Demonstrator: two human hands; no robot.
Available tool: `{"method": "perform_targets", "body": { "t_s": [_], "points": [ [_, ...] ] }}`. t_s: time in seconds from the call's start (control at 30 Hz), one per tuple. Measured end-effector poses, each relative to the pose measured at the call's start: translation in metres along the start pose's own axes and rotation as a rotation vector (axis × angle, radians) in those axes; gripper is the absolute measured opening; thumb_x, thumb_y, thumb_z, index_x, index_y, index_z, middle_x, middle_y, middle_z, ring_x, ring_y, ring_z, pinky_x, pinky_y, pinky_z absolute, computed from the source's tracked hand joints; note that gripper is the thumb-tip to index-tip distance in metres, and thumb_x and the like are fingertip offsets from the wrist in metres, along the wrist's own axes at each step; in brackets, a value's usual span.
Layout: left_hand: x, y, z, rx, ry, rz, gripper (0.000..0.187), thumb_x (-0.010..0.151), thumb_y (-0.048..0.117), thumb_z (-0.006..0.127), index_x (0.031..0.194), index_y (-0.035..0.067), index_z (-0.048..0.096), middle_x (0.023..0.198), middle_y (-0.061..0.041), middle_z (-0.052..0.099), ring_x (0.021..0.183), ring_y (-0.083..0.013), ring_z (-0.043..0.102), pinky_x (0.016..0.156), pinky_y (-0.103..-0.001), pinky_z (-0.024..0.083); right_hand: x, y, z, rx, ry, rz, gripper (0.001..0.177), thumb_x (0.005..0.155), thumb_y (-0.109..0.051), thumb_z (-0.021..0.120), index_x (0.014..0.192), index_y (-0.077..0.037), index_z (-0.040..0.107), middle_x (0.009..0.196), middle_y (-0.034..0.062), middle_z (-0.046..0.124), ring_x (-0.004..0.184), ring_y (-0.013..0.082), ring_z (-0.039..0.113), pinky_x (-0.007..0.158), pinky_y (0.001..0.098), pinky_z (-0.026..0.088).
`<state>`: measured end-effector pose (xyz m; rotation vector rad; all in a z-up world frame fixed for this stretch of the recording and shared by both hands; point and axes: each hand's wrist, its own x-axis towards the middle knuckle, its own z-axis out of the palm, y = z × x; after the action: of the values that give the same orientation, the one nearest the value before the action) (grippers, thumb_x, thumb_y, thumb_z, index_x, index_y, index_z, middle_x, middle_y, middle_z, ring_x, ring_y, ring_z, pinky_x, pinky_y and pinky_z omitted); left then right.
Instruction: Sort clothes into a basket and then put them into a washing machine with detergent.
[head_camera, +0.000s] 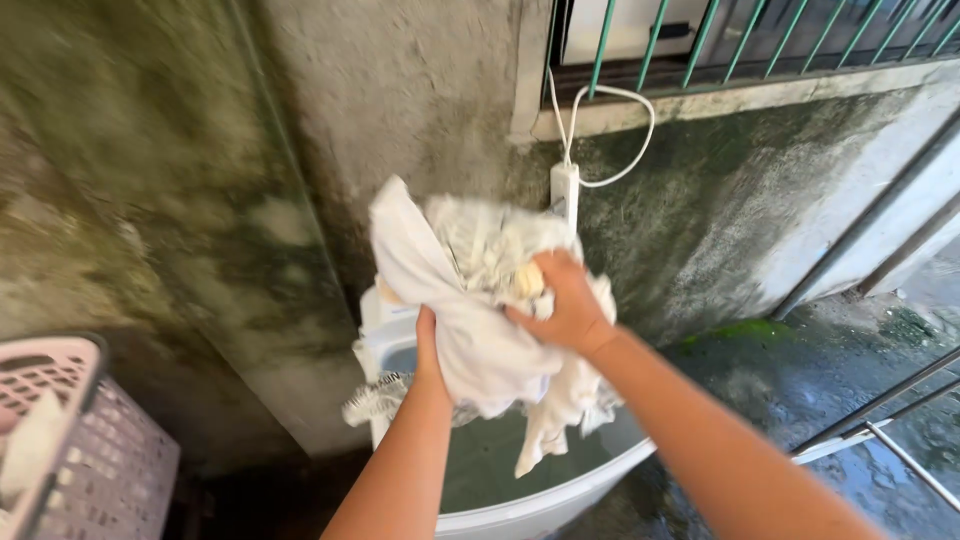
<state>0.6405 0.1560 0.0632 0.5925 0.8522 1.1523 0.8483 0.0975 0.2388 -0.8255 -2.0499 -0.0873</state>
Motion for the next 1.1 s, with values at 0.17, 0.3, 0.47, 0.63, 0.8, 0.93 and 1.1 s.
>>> {"method": "perform_targets", "body": {
  "t_s": [0.17, 0.3, 0.47, 0.63, 0.8, 0.93, 1.1],
  "points": [
    [0.025, -0.073, -0.034, 0.024, 0.136, -0.082, 0.066, 0.096, 0.054, 0.041, 0.134, 0.005, 0.063, 0.129, -0.015, 0.072, 0.119, -0.0331, 0.068, 0.102, -0.044, 0.053, -0.084, 0.033, 0.055, 0.12, -0.143, 0.506, 0.053, 0.072, -0.026, 0.085, 0.116, -0.008, 0.062, 0.107, 0.0184, 0.06, 0.103, 0.0376, 0.061, 0.087, 0.0448, 0.052],
    [0.024, -0.102, -0.078, 0.808, 0.422, -0.091, 0.052, 0.099, 0.045, 0.05, 0.129, 0.009, 0.07, 0.125, -0.015, 0.072, 0.12, -0.0352, 0.067, 0.1, -0.044, 0.053, -0.122, 0.055, 0.097, 0.2, -0.228, 0.496, 0.053, 0.074, -0.026, 0.085, 0.119, -0.009, 0.062, 0.121, 0.0203, 0.061, 0.117, 0.0391, 0.058, 0.1, 0.0457, 0.049],
    [-0.053, -0.042, -0.057, 1.717, 0.456, -0.067, 0.044, 0.093, 0.035, 0.061, 0.134, 0.017, 0.06, 0.15, -0.006, 0.05, 0.143, -0.0293, 0.041, 0.117, -0.054, 0.032, -0.131, 0.068, 0.126, 0.018, -0.66, 0.539, 0.066, 0.073, -0.021, 0.085, 0.135, -0.019, 0.063, 0.159, 0.025, 0.033, 0.142, 0.048, 0.033, 0.107, 0.052, 0.038],
    [-0.036, -0.025, -0.087, 1.929, 0.335, -0.02, 0.063, 0.092, 0.029, 0.064, 0.15, 0.018, 0.04, 0.169, -0.005, 0.011, 0.157, -0.0264, 0.007, 0.123, -0.059, 0.009, -0.09, 0.088, 0.146, -0.067, -0.728, 0.626, 0.036, 0.087, -0.027, 0.073, 0.122, -0.021, 0.065, 0.142, 0.005, 0.057, 0.128, 0.0303, 0.058, 0.102, 0.0448, 0.051],
    [0.005, 0.009, -0.057, 1.934, 0.285, 0.0, 0.082, 0.091, 0.028, 0.066, 0.159, 0.015, 0.022, 0.172, -0.006, -0.001, 0.158, -0.0244, 0.0, 0.124, -0.056, 0.006, -0.059, 0.133, 0.169, -0.22, -0.567, 0.451, 0.032, 0.09, -0.024, 0.072, 0.121, -0.017, 0.066, 0.125, 0.0053, 0.064, 0.118, 0.0304, 0.061, 0.098, 0.0438, 0.054],
    [0.04, 0.016, -0.049, 1.944, 0.278, -0.102, 0.099, 0.086, 0.025, 0.069, 0.163, 0.013, 0.009, 0.172, -0.002, -0.005, 0.159, -0.0214, 0.0, 0.126, -0.052, 0.008, -0.046, 0.15, 0.165, -0.341, -0.568, 0.418, 0.04, 0.086, -0.019, 0.073, 0.124, -0.015, 0.063, 0.127, 0.0052, 0.061, 0.121, 0.0306, 0.057, 0.095, 0.0446, 0.052],
    [0.048, 0.027, -0.04, 1.852, 0.247, -0.264, 0.112, 0.079, 0.025, 0.074, 0.166, 0.014, 0.004, 0.175, -0.001, -0.006, 0.154, -0.0217, 0.018, 0.126, -0.05, 0.016, -0.053, 0.151, 0.167, -0.351, -0.588, 0.456, 0.053, 0.081, -0.017, 0.075, 0.131, -0.016, 0.058, 0.144, 0.0055, 0.05, 0.13, 0.0301, 0.048, 0.1, 0.0466, 0.047]
  ]
}}
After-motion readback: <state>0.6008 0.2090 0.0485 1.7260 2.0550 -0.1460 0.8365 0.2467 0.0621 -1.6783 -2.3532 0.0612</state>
